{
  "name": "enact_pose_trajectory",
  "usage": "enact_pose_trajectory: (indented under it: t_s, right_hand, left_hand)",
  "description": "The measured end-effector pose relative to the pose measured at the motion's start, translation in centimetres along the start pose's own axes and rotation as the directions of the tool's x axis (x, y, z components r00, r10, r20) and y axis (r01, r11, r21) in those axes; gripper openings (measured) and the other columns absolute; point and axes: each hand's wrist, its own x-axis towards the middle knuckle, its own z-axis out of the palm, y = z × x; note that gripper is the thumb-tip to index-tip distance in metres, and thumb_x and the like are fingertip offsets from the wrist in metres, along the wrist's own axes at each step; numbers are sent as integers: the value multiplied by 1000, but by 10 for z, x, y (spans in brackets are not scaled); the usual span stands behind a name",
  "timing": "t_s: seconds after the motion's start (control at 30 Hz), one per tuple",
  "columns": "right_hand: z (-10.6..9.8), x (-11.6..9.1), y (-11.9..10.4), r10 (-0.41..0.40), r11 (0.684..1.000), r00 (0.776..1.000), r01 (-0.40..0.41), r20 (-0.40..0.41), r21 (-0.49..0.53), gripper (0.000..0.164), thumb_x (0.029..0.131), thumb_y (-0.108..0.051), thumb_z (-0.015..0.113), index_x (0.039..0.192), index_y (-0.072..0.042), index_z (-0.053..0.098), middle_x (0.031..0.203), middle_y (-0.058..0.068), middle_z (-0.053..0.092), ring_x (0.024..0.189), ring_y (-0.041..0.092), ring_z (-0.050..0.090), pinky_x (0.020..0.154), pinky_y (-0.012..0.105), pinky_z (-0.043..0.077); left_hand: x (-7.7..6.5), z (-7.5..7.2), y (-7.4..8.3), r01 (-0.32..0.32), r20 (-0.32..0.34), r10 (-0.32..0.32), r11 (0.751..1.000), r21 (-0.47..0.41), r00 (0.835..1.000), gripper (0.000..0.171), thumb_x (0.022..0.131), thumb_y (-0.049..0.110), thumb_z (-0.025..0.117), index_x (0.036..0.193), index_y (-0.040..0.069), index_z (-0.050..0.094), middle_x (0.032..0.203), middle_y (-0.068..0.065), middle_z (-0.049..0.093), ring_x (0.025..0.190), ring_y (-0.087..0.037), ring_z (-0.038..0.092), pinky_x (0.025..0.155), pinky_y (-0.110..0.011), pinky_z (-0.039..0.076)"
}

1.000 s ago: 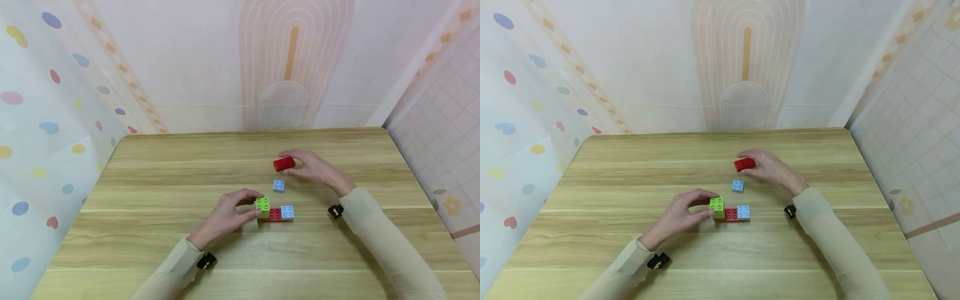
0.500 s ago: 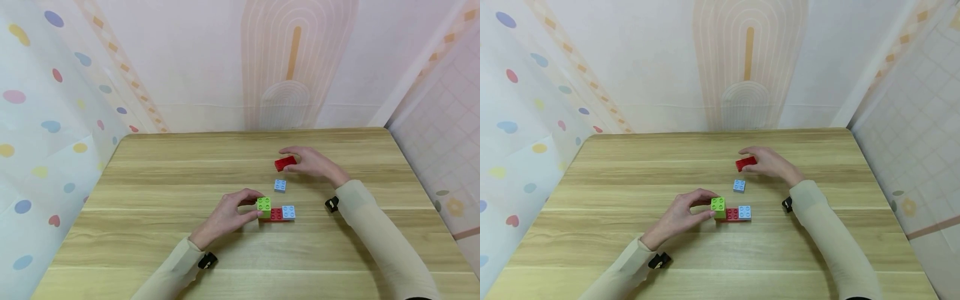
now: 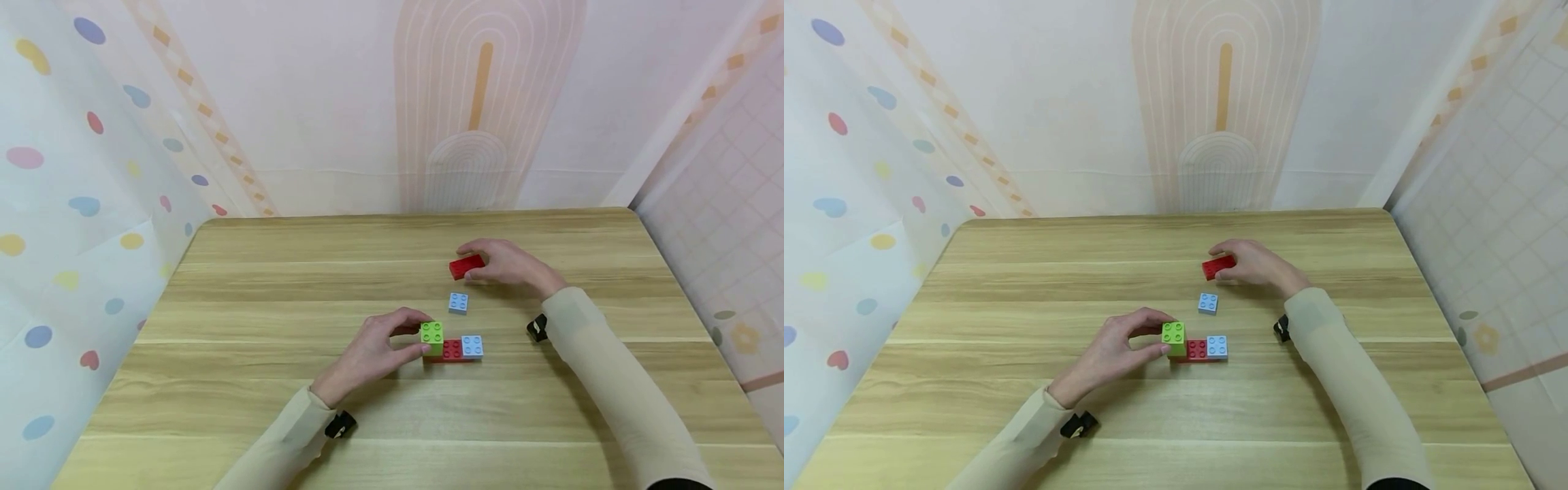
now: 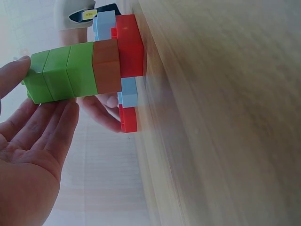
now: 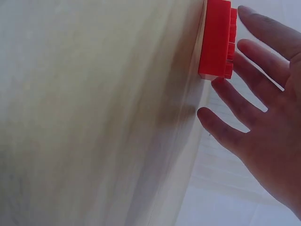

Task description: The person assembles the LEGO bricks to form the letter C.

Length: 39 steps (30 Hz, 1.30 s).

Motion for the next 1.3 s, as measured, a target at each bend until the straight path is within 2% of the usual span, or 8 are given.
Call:
enact_pose_trajectory:
  t_s: [0.27, 0.43, 0.93, 1.3]
  right_hand:
    - [0, 4, 4, -21, 999, 1000, 22, 11, -44, 44, 90, -19, 70, 131, -8, 59, 131, 9, 57, 110, 24, 52, 98, 43, 43]
    - [1, 4, 6, -41, 996, 999, 41, -2, -77, 37, 91, -12, 68, 127, -8, 62, 127, 11, 59, 108, 25, 54, 96, 44, 44]
    - [5, -14, -2, -84, 994, 994, 79, -64, -73, 37, 93, -21, 66, 127, -6, 61, 124, 10, 61, 108, 23, 55, 93, 41, 47]
    - [9, -31, -10, -121, 992, 986, 117, -116, -43, 35, 92, -21, 66, 125, -8, 62, 115, 5, 63, 96, 19, 56, 84, 37, 50]
  left_hand:
    - [2, 1, -1, -10, 2, 10, 1000, 3, 1000, 38, 89, 32, 72, 123, 20, 60, 120, 11, 63, 109, -7, 60, 93, -25, 49]
    - [3, 2, 0, -22, -2, 22, 1000, -14, 1000, 37, 89, 31, 72, 122, 19, 60, 119, 10, 63, 109, -8, 60, 93, -28, 49]
    - [3, 3, 1, -24, -4, 24, 999, -24, 1000, 37, 88, 27, 73, 122, 18, 61, 118, 9, 64, 109, -12, 61, 93, -33, 50]
    - [2, 3, 2, -21, -4, 21, 1000, -20, 1000, 37, 89, 28, 73, 122, 19, 61, 119, 10, 63, 109, -11, 61, 93, -33, 50]
